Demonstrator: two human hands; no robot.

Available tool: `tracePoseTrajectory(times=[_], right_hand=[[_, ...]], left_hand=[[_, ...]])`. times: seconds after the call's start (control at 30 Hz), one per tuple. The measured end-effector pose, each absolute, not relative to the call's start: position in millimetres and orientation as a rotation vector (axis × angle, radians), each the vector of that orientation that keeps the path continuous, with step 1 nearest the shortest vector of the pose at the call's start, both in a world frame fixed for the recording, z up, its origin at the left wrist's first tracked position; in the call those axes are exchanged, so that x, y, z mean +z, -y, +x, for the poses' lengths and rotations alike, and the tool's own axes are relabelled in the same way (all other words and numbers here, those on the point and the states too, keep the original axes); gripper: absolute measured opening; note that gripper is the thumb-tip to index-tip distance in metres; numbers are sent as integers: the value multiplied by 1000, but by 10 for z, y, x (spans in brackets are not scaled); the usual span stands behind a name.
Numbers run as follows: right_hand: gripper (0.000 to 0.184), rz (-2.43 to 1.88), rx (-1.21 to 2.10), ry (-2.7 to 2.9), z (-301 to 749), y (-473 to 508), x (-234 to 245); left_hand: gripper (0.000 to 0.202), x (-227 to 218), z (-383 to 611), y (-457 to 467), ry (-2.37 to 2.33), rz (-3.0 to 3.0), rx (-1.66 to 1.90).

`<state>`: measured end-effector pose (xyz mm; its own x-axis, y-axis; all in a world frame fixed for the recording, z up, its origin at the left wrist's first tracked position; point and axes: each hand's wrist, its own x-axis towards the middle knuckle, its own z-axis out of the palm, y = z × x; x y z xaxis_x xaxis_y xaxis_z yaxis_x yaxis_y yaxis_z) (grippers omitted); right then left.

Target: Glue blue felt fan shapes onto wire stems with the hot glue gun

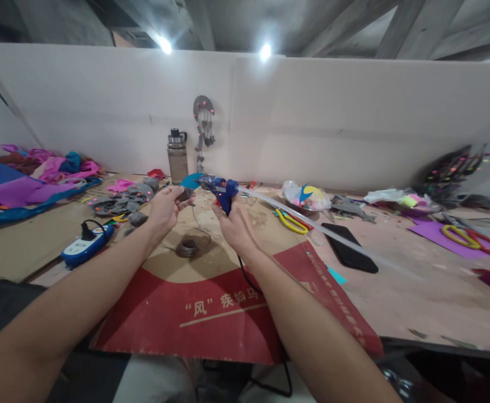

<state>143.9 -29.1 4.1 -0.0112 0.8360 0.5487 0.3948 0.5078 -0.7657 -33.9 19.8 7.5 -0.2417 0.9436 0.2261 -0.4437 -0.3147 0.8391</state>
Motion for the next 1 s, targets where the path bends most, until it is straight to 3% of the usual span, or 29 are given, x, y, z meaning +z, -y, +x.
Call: tracePoseTrajectory(times=[1.0], right_hand=[[41, -1245, 297, 1813, 1385, 356, 62]], left_hand=[[11, 117, -226, -91, -818, 1003, 1776]])
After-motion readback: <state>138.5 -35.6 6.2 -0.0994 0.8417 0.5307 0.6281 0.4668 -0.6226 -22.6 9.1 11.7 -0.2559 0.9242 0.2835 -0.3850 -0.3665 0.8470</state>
